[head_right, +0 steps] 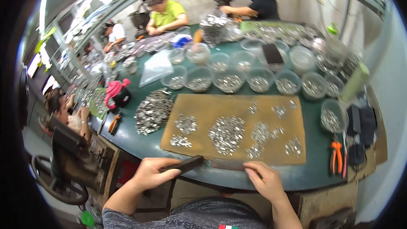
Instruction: The person takes a metal mold bar out of a manual press machine, sets it on the table, and inserts small metal pieces into the slots of the bar by hand.
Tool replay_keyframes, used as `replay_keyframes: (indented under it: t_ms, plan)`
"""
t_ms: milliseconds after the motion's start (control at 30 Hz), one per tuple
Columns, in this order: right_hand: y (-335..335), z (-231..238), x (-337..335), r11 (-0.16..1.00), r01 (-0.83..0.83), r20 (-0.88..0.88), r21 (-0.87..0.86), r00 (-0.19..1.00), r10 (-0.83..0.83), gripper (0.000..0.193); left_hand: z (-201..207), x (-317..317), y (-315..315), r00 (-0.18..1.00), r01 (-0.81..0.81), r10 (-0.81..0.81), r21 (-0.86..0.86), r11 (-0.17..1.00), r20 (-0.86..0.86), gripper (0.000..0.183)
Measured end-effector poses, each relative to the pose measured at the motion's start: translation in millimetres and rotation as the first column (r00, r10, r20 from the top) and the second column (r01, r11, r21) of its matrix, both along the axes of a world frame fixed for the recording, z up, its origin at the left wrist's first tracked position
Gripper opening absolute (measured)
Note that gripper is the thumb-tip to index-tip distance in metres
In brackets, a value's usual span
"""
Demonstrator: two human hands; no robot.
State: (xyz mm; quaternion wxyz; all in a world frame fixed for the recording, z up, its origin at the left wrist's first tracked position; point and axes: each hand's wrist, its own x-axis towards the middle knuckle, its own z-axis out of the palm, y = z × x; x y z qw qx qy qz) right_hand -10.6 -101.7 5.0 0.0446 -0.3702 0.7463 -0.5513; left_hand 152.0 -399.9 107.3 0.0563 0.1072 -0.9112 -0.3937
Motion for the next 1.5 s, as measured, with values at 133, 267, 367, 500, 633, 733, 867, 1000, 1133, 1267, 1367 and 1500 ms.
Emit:
replay_keyframes:
  t_ms: [133,267,367,500,633,733,867,1000,1133,1267,1367,1500]
  plan:
    - [-0.6,-26.8,-0.1,0.988,0.127,0.321,-0.086,0.943,-0.093,0.015,-23.0,-44.8,24.8,0.952,0.296,-0.283,0.11,0.949,-0.121,0.032]
    - [13.5,-45.1,-1.0,0.94,0.304,0.389,-0.154,0.893,-0.226,0.019,-80.4,-95.9,88.6,0.728,0.329,-0.491,-0.384,0.862,-0.478,0.022]
    - [16.0,-54.6,1.5,0.911,0.377,0.35,-0.166,0.886,-0.303,0.022,-121.3,-120.5,108.4,0.718,0.347,-0.55,-0.465,0.814,-0.427,0.029]
    - [15.7,-40.8,9.0,0.927,0.37,0.095,-0.062,0.927,-0.364,0.02,-128.0,-115.4,99.8,0.764,0.391,-0.557,-0.454,0.801,-0.326,0.036]
    - [13.5,-44.6,8.5,0.948,0.281,-0.293,0.151,0.928,-0.228,0.03,-134.3,-90.6,73.8,0.759,0.289,-0.494,-0.46,0.84,-0.425,0.041]
    - [11.2,-48.0,11.8,0.937,0.32,-0.342,0.14,0.904,-0.258,0.036,-138.8,-80.2,66.6,0.734,0.29,-0.489,-0.434,0.853,-0.471,0.043]
    - [6.4,-37.8,14.4,0.909,0.406,-0.345,0.09,0.869,-0.354,0.027,-138.4,-79.5,68.8,0.744,0.343,-0.496,-0.381,0.858,-0.447,0.039]
    - [10.3,-37.6,13.0,0.933,0.346,-0.314,0.1,0.901,-0.301,0.026,-133.0,-84.1,63.4,0.699,0.376,-0.498,-0.329,0.866,-0.514,0.037]
    - [6.7,-27.8,4.4,0.951,0.225,-0.39,0.212,0.912,-0.129,0.039,-132.0,-71.3,47.2,0.589,0.352,-0.416,-0.243,0.904,-0.692,0.03]
    - [3.2,-29.9,2.3,0.91,0.219,-0.477,0.352,0.878,-0.027,0.052,-147.5,-34.7,24.8,0.598,0.236,-0.171,-0.032,0.971,-0.783,0.034]
    - [6.3,-31.1,4.1,0.882,0.259,-0.519,0.394,0.855,-0.019,0.051,-165.1,-9.1,0.6,0.621,0.066,0.104,0.185,0.981,-0.777,0.032]
    - [5.7,-35.1,6.6,0.891,0.261,-0.525,0.372,0.85,-0.03,0.05,-171.7,6.4,-19.0,0.584,-0.33,0.509,0.388,0.861,-0.633,0.032]
